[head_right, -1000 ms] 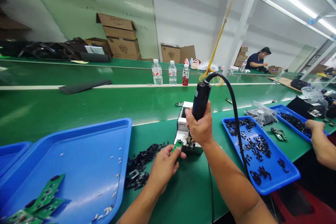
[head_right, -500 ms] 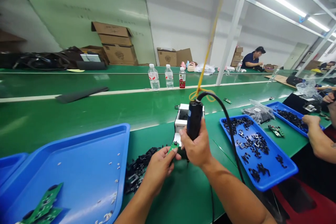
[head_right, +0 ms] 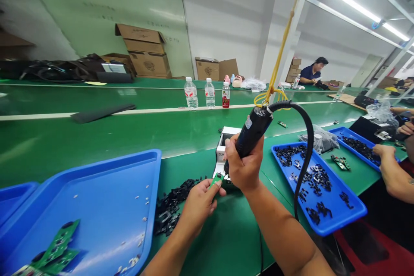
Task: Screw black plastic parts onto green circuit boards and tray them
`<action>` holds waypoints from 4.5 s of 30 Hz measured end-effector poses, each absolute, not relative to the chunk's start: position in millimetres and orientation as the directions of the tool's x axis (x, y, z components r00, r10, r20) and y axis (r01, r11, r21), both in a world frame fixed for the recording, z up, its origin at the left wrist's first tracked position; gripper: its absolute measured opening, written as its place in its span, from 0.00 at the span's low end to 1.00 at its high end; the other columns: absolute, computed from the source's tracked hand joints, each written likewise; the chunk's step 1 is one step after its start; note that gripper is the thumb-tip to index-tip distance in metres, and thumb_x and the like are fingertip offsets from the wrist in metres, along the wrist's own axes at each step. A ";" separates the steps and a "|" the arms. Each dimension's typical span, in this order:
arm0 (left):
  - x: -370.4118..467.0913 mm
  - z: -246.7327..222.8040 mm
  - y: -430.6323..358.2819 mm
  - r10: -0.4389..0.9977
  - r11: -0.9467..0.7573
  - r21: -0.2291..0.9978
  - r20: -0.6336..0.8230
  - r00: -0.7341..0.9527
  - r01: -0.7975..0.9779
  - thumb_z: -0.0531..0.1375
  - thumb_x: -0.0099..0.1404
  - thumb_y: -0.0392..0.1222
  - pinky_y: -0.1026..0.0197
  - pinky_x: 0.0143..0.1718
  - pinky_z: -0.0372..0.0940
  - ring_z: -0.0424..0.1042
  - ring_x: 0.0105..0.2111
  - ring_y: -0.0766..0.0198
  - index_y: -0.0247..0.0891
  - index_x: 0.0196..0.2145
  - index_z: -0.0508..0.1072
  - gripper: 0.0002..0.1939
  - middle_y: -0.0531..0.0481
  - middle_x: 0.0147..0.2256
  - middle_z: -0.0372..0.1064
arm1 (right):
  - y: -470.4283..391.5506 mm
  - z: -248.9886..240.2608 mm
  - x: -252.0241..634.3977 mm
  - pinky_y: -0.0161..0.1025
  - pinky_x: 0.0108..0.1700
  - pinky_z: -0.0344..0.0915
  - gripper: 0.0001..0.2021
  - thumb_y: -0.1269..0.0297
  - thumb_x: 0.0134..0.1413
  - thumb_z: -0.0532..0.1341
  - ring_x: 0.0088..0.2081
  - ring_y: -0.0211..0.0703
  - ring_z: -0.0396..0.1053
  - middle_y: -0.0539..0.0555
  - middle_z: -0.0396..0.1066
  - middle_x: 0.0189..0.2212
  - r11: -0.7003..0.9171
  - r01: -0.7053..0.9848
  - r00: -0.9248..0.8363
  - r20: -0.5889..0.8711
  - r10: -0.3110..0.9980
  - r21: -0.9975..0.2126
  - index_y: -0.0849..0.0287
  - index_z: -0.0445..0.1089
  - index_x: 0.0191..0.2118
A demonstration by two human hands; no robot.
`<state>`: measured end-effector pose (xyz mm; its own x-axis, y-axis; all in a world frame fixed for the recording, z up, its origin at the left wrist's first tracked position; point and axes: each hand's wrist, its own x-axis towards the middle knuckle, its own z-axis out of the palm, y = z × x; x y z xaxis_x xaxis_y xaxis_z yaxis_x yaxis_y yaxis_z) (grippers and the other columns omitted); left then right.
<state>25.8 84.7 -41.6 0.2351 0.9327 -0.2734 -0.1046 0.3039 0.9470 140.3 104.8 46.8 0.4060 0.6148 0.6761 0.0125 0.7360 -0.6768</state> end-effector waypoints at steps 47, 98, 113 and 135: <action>28.8 -48.0 87.4 0.938 0.284 0.953 -0.254 0.234 -0.105 0.59 0.60 0.54 0.67 0.16 0.46 0.53 0.14 0.74 0.36 0.32 0.68 0.16 0.48 0.29 0.76 | 104.1 40.0 147.6 0.33 0.25 0.68 0.22 0.69 0.62 0.64 0.22 0.32 0.66 0.43 0.65 0.30 0.813 0.232 0.298 0.835 0.463 -0.533 0.49 0.59 0.58; 31.8 -47.3 64.3 0.981 -0.104 0.988 0.083 0.175 0.114 0.64 0.63 0.43 0.63 0.39 0.65 0.74 0.36 0.58 0.41 0.37 0.76 0.06 0.51 0.34 0.77 | 76.6 40.5 148.3 0.34 0.24 0.71 0.31 0.66 0.63 0.64 0.21 0.32 0.65 0.42 0.64 0.29 0.710 -0.022 0.364 0.656 0.661 -0.704 0.44 0.53 0.67; 30.6 -48.9 64.4 0.976 -0.107 0.988 0.082 0.202 0.114 0.63 0.64 0.43 0.62 0.42 0.65 0.76 0.39 0.57 0.42 0.40 0.78 0.07 0.51 0.38 0.79 | 77.3 29.6 150.6 0.33 0.24 0.68 0.29 0.69 0.62 0.63 0.21 0.32 0.66 0.43 0.66 0.29 0.739 0.020 0.323 0.704 0.633 -0.674 0.45 0.55 0.65; 29.8 -48.0 78.5 0.903 0.339 0.932 -0.285 0.323 -0.125 0.59 0.62 0.61 0.69 0.16 0.44 0.46 0.15 0.71 0.35 0.40 0.70 0.24 0.63 0.14 0.51 | 104.3 44.5 130.4 0.31 0.23 0.67 0.15 0.69 0.62 0.64 0.22 0.30 0.66 0.42 0.65 0.29 0.821 -0.002 0.360 0.766 0.533 -0.571 0.50 0.60 0.50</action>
